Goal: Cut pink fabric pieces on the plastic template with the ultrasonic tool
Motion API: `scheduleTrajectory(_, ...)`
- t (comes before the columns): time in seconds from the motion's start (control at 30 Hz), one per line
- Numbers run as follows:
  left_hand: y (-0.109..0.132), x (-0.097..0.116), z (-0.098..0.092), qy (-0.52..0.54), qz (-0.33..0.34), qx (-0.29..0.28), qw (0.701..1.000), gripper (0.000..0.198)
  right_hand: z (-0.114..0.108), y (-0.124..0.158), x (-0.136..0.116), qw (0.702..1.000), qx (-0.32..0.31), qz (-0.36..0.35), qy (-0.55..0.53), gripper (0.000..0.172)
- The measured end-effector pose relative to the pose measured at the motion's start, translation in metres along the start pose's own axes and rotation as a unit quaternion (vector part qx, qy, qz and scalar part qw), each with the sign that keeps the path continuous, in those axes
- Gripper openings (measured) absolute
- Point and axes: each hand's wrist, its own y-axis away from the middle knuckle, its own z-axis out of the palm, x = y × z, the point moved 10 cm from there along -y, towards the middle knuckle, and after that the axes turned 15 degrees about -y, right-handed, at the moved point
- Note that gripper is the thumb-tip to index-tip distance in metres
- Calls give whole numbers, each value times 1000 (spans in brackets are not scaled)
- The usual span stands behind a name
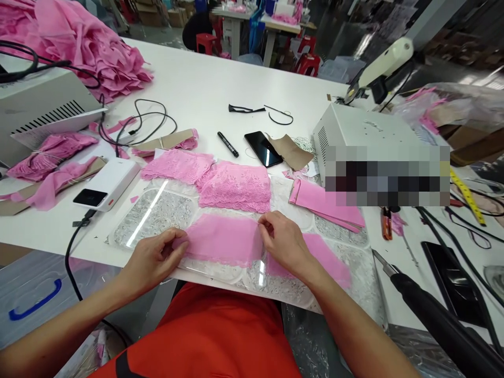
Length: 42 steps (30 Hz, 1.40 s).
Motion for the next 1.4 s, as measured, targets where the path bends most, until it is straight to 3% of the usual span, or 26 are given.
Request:
scheduleTrajectory(0.13, 3, -5, -1, -16, -9, 3, 1000, 22, 9, -5, 5, 994, -37, 74, -71, 11)
scheduleTrajectory(0.33, 2, -12, 6, -97, -18, -45, 994, 22, 14, -11, 11, 994, -56, 94, -3, 21)
scheduleTrajectory(0.43, 3, -15, 7, -132, -12, -49, 990, 24, 2, -1, -2, 999, -17, 26, 7, 21)
scheduleTrajectory(0.53, 6, -15, 6, -174, 5, -30, 984, 26, 4, 23, -25, 996, -20, -86, 3, 19)
scheduleTrajectory(0.67, 11, 2, -8, -233, 75, 77, 966, 25, 15, 57, -47, 975, -10, -216, 59, 23)
scheduleTrajectory(0.77, 16, 29, -11, -233, 187, 139, 944, 27, 21, 68, -50, 963, 2, -247, 106, 21)
scheduleTrajectory(0.9, 17, 52, 11, -235, 297, 98, 920, 34, 21, 72, -51, 960, 15, -256, 116, 17)
scheduleTrajectory(1.13, 8, 59, 42, -249, 343, 35, 905, 40, 25, 76, -58, 951, 31, -284, 115, 24)
scheduleTrajectory(1.27, 7, 60, 49, -252, 372, 14, 893, 42, 19, 79, -54, 957, 40, -276, 85, 18)
scheduleTrajectory(1.4, 7, 61, 45, -248, 390, 8, 887, 42, -10, 90, -39, 962, 90, -252, 61, 23)
